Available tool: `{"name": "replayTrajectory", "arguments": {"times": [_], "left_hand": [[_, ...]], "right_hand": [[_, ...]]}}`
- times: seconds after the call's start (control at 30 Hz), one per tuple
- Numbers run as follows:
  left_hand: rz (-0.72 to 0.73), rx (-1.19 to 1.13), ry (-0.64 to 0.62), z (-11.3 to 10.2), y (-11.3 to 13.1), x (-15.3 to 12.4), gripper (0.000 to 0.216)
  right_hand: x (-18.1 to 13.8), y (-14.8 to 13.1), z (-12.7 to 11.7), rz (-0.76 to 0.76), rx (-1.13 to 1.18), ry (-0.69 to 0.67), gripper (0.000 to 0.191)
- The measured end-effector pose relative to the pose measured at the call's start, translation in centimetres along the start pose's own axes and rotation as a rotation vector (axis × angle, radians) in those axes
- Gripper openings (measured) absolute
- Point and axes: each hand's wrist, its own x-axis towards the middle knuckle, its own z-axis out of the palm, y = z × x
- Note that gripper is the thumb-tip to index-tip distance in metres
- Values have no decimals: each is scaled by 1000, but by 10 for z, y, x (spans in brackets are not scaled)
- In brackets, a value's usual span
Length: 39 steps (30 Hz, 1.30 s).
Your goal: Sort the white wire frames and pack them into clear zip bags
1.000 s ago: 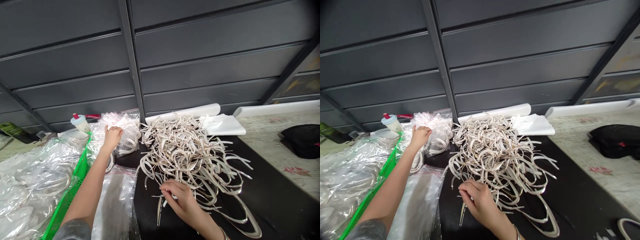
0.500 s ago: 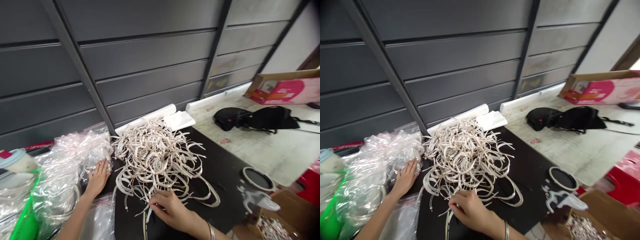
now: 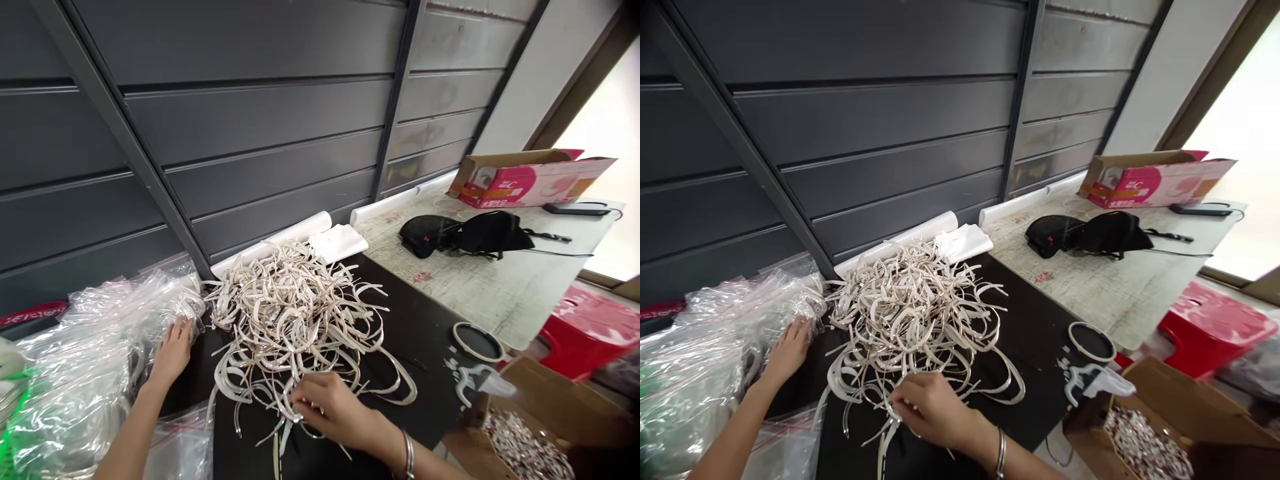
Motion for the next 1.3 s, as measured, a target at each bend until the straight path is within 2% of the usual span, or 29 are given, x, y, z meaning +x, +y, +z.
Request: {"name": "replayTrajectory", "arguments": {"times": [0.07, 0.13, 0.2, 0.3, 0.37, 0.47, 0.63, 0.83, 1.0, 1.3], "left_hand": [[2, -14, -8, 0, 3, -5, 52], [19, -61, 15, -1, 4, -12, 51], [43, -151, 96, -5, 6, -21, 49], [58, -299, 238, -15, 17, -44, 46], [47, -370, 255, -24, 31, -64, 44], [15, -458, 240, -34, 54, -96, 41], [-68, -589, 255, -24, 76, -132, 33], [-145, -651, 364, -4, 79, -140, 28], [-171, -687, 412, 0, 78, -142, 27], [-178, -714, 394, 7, 77, -145, 29]], "right_hand": [[1, 14, -13, 58, -47, 91, 13], [2, 29, -28, 117, -161, 108, 21], [3, 44, -39, 155, -311, 7, 36], [6, 63, -43, 148, -482, -224, 62], [10, 72, -37, 120, -530, -332, 72], [20, 83, -20, 97, -572, -401, 78], [45, 96, -3, 47, -661, -414, 64], [67, 102, -13, -86, -562, -482, 45], [94, 99, -33, 50, -319, -362, 29], [183, 92, -78, 150, -355, -151, 24]]}}
